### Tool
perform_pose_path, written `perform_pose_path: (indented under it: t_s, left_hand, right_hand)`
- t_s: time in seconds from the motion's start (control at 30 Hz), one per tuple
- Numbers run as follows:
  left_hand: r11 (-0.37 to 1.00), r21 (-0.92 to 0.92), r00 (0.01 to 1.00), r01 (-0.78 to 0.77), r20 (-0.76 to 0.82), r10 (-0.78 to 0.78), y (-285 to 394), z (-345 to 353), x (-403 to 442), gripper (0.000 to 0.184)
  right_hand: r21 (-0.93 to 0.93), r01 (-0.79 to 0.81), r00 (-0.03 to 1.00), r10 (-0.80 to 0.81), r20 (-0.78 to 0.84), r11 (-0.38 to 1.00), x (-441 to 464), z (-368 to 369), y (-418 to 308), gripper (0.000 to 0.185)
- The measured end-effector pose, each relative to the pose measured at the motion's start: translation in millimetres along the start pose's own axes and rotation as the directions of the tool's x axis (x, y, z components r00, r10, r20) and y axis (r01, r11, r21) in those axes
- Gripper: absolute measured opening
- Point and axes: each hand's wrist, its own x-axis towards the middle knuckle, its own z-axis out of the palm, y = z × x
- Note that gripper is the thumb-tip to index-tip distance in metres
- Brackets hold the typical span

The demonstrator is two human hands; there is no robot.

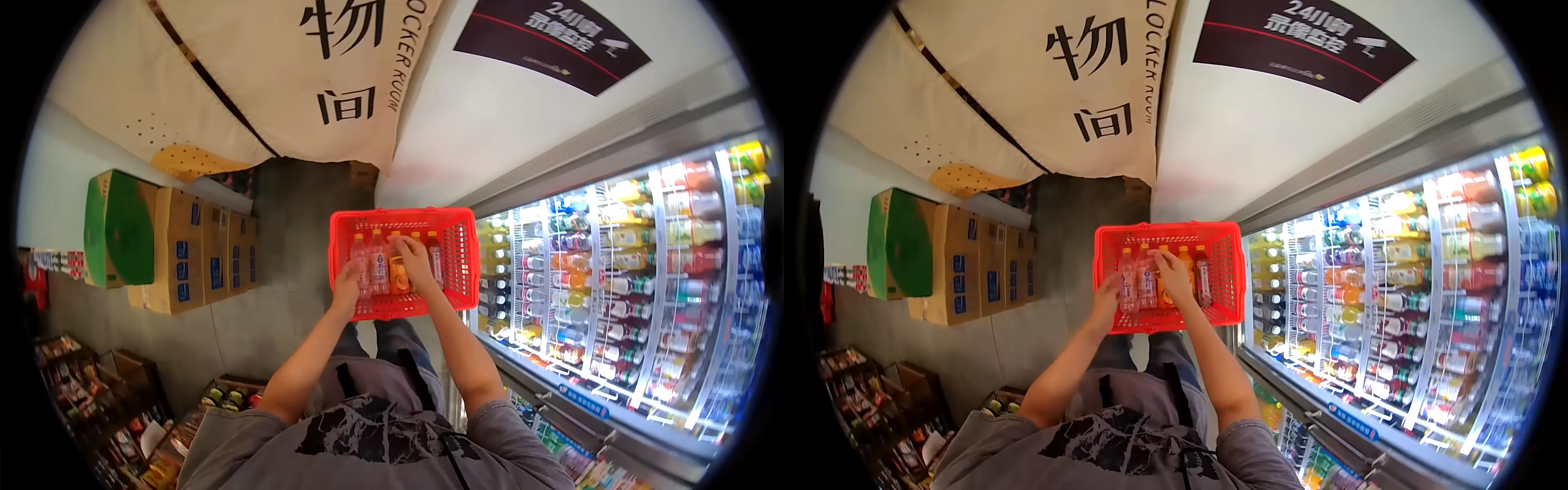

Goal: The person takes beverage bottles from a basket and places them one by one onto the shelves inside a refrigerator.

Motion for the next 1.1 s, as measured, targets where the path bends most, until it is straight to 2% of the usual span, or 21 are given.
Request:
perform_pose_path:
  t_s: [0.13, 0.2, 0.23, 0.27, 0.33, 0.37, 0.43, 0.47, 0.5, 0.53, 0.57, 0.6, 0.67, 0.77, 0.83, 0.87, 0.93, 1.07, 1.1]
  left_hand:
    - [0.995, -0.026, 0.986, 0.101, -0.128, -0.103, -73.8, -14.8, 39.1, 0.024]
    - [0.948, -0.133, 0.921, 0.289, -0.234, -0.313, -109.4, -31.7, 61.8, 0.026]
    - [0.945, -0.148, 0.916, 0.291, -0.243, -0.32, -108.0, -28.2, 66.6, 0.026]
    - [0.915, -0.169, 0.872, 0.366, -0.282, -0.401, -108.8, -25.9, 71.6, 0.024]
    - [0.831, -0.44, 0.822, 0.34, -0.29, -0.49, -122.2, -22.0, 71.3, 0.023]
    - [0.816, -0.458, 0.801, 0.353, -0.303, -0.517, -141.2, -29.9, 76.7, 0.023]
    - [0.725, -0.63, 0.835, 0.278, -0.215, -0.506, -173.9, -48.6, 92.6, 0.023]
    - [0.72, -0.639, 0.826, 0.272, -0.229, -0.515, -185.0, -51.0, 91.0, 0.023]
    - [0.737, -0.636, 0.798, 0.227, -0.313, -0.516, -187.5, -43.4, 91.8, 0.023]
    - [0.757, -0.626, 0.766, 0.184, -0.392, -0.51, -187.7, -38.0, 95.4, 0.024]
    - [0.758, -0.627, 0.761, 0.176, -0.402, -0.509, -186.8, -36.5, 98.7, 0.024]
    - [0.737, -0.655, 0.748, 0.168, -0.402, -0.528, -187.9, -35.1, 99.2, 0.026]
    - [0.638, -0.753, 0.733, 0.161, -0.342, -0.589, -181.8, -32.9, 97.9, 0.038]
    - [0.699, -0.708, 0.744, 0.102, -0.413, -0.526, -174.8, -21.6, 90.4, 0.04]
    - [0.699, -0.707, 0.744, 0.109, -0.409, -0.529, -175.4, -23.2, 87.2, 0.041]
    - [0.695, -0.71, 0.745, 0.114, -0.402, -0.533, -175.5, -22.9, 86.1, 0.042]
    - [0.677, -0.721, 0.748, 0.147, -0.367, -0.553, -185.2, -30.0, 89.5, 0.042]
    - [0.652, -0.715, 0.747, 0.254, -0.284, -0.601, -175.3, -38.1, 85.8, 0.038]
    - [0.653, -0.713, 0.748, 0.257, -0.281, -0.601, -176.4, -41.4, 85.0, 0.038]
  right_hand:
    - [0.012, -0.12, 0.989, 0.118, 0.089, 0.993, 30.4, 3.5, 32.3, 0.028]
    - [0.002, -0.191, 0.977, 0.189, 0.102, 0.982, 44.6, 6.5, 52.0, 0.028]
    - [-0.068, -0.133, 0.976, 0.143, 0.166, 0.989, 57.2, 6.1, 67.2, 0.03]
    - [-0.136, -0.077, 0.967, 0.108, 0.232, 0.988, 65.9, 3.3, 84.6, 0.032]
    - [-0.182, -0.165, 0.943, 0.209, 0.258, 0.969, 80.4, 6.5, 97.1, 0.035]
    - [-0.214, -0.219, 0.922, 0.274, 0.274, 0.952, 88.3, 10.1, 104.3, 0.039]
    - [-0.197, -0.253, 0.911, 0.302, 0.281, 0.947, 105.2, 17.3, 127.7, 0.04]
    - [-0.169, -0.263, 0.911, 0.302, 0.282, 0.95, 111.3, 22.8, 138.4, 0.041]
    - [-0.171, -0.269, 0.904, 0.31, 0.296, 0.948, 118.4, 27.0, 142.8, 0.041]
    - [-0.299, -0.221, 0.905, 0.309, 0.291, 0.928, 126.3, 29.3, 143.0, 0.04]
    - [-0.42, -0.17, 0.908, 0.307, 0.286, 0.892, 131.7, 33.0, 144.7, 0.039]
    - [-0.407, -0.185, 0.934, 0.289, 0.211, 0.894, 128.4, 41.0, 134.8, 0.033]
    - [-0.424, -0.201, 0.91, 0.329, 0.254, 0.883, 146.0, 43.9, 155.1, 0.037]
    - [-0.454, -0.189, 0.894, 0.344, 0.287, 0.871, 157.6, 51.6, 177.3, 0.036]
    - [-0.704, -0.048, 0.935, 0.279, 0.217, 0.708, 157.8, 60.2, 173.3, 0.04]
    - [-0.703, -0.052, 0.936, 0.279, 0.212, 0.709, 159.2, 62.5, 169.8, 0.04]
    - [-0.834, -0.123, 0.897, 0.421, 0.139, 0.538, 157.2, 68.1, 147.3, 0.047]
    - [-0.765, -0.158, 0.925, 0.364, 0.106, 0.624, 159.1, 66.5, 161.7, 0.051]
    - [-0.779, -0.05, 0.953, 0.262, 0.149, 0.625, 162.5, 61.3, 177.8, 0.05]
